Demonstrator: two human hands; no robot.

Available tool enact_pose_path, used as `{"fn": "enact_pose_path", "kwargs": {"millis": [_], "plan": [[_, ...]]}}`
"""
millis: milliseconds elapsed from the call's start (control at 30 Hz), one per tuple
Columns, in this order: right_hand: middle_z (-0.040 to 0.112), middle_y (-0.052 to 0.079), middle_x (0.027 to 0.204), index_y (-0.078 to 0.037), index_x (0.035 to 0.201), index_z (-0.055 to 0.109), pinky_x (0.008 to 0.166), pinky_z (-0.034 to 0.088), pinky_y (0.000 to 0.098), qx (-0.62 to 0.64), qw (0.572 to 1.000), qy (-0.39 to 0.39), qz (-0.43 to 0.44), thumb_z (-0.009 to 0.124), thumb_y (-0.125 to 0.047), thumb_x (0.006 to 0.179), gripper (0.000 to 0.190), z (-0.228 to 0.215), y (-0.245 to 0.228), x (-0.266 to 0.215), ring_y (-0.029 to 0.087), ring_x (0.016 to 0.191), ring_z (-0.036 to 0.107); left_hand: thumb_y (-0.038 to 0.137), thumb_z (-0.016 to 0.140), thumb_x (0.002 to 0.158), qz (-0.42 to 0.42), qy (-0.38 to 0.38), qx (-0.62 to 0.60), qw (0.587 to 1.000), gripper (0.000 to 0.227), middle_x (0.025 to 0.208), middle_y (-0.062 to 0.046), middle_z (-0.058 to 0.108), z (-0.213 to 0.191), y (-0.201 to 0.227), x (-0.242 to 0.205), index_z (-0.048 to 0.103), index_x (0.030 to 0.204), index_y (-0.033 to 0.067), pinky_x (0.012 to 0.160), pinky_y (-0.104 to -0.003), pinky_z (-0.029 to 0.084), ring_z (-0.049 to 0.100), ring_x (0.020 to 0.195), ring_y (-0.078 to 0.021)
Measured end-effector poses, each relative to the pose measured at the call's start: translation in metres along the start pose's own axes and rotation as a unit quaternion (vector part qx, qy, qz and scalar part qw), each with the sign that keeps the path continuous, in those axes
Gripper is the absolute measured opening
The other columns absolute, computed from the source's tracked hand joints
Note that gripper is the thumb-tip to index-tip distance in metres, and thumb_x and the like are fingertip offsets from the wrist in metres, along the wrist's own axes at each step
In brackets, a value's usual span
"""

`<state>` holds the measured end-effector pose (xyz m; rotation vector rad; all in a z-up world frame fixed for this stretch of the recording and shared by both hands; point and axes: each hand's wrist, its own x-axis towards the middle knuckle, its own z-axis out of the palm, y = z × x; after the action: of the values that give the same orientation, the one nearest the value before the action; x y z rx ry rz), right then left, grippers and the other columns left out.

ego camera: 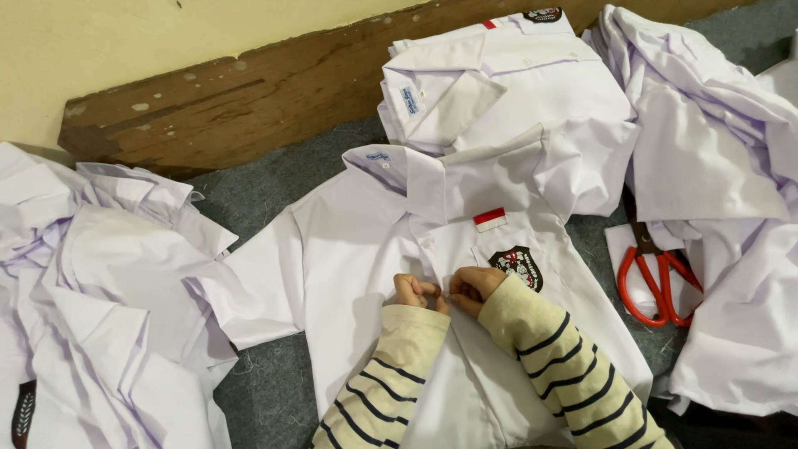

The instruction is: A person carefully smooths and folds a white collared shirt on a work surface in a garment factory setting.

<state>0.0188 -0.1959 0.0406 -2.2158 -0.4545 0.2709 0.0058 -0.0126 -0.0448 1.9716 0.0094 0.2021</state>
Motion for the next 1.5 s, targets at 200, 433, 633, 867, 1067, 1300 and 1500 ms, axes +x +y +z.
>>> {"fn": "enact_pose_path", "kwargs": {"millis": [200,433,633,867,1067,1300,1500], "plan": [[0.068,0.01,0.074,-0.011,0.093,0.066,0.063,0.058,0.0394,0.02,1.0,0.004,-0.005,0.073,-0.016,0.089,0.01,0.001,0.006,-0.001,0.03,0.07,0.07,-0.004,0.067,0.076,0.014,-0.02,-0.051,0.998,0.045,0.08,0.002,0.074,-0.018,0.026,-0.001,0.034,0.097,0.0176,0.052,-0.019,0.038,0.045,0.055,-0.0078],[0.07,0.01,0.08,-0.012,0.094,0.065,0.068,0.06,0.04,0.006,1.0,0.001,-0.02,0.07,-0.016,0.092,0.007,-0.007,-0.016,-0.003,0.031,0.074,0.072,0.02,0.07,0.083,0.051,-0.081,0.134,0.986,0.039,0.088,0.006,0.074,-0.016,0.011,0.0,0.038,0.104,0.0257,0.073,-0.037,0.057,0.073,0.077,-0.0255],[0.07,0.011,0.082,-0.011,0.095,0.065,0.071,0.06,0.0399,0.002,1.0,0.002,0.002,0.069,-0.017,0.094,0.007,-0.007,-0.019,-0.004,0.032,0.077,0.073,0.018,0.074,0.075,0.205,-0.049,0.186,0.96,0.04,0.09,0.008,0.065,-0.013,0.003,0.01,0.052,0.107,0.0289,0.074,-0.036,0.056,0.07,0.082,-0.0218],[0.072,0.009,0.084,-0.015,0.102,0.066,0.068,0.059,0.0386,-0.002,0.999,0.04,0.02,0.071,-0.025,0.093,0.014,-0.002,-0.008,-0.003,0.03,0.074,0.072,0.03,0.073,0.077,0.246,0.013,0.238,0.94,0.045,0.121,0.01,0.065,-0.029,0.0,0.029,0.054,0.118,0.0293,0.106,-0.039,0.039,0.057,0.126,-0.0166],[0.07,0.003,0.096,-0.022,0.124,0.059,0.07,0.061,0.0399,-0.12,0.979,0.163,-0.032,0.077,-0.036,0.086,0.045,0.03,0.025,-0.019,0.026,0.079,0.071,0.023,0.065,0.085,0.242,-0.054,0.305,0.919,0.038,0.142,-0.001,0.057,-0.041,0.014,0.027,0.056,0.122,0.0197,0.12,-0.054,0.02,0.04,0.148,-0.0264],[0.039,-0.006,0.164,-0.04,0.152,0.043,0.109,0.035,0.055,-0.487,0.841,0.231,-0.039,0.053,-0.048,0.091,0.063,0.096,-0.022,-0.165,0.023,0.15,0.039,0.031,0.049,0.082,0.223,-0.072,0.369,0.899,0.062,0.168,-0.002,0.03,-0.039,0.009,0.029,0.052,0.144,0.02,0.118,-0.06,0.017,0.029,0.153,-0.023],[0.028,-0.004,0.168,-0.04,0.158,0.031,0.099,0.044,0.0569,-0.529,0.835,0.153,-0.017,0.08,-0.062,0.059,0.113,0.116,-0.002,-0.239,0.027,0.154,0.029,0.03,0.054,0.073,0.193,-0.05,0.383,0.902,0.058,0.157,0.001,0.047,-0.026,-0.005,0.045,0.059,0.131,0.025,0.11,-0.058,0.029,0.042,0.144,-0.0202]]}}
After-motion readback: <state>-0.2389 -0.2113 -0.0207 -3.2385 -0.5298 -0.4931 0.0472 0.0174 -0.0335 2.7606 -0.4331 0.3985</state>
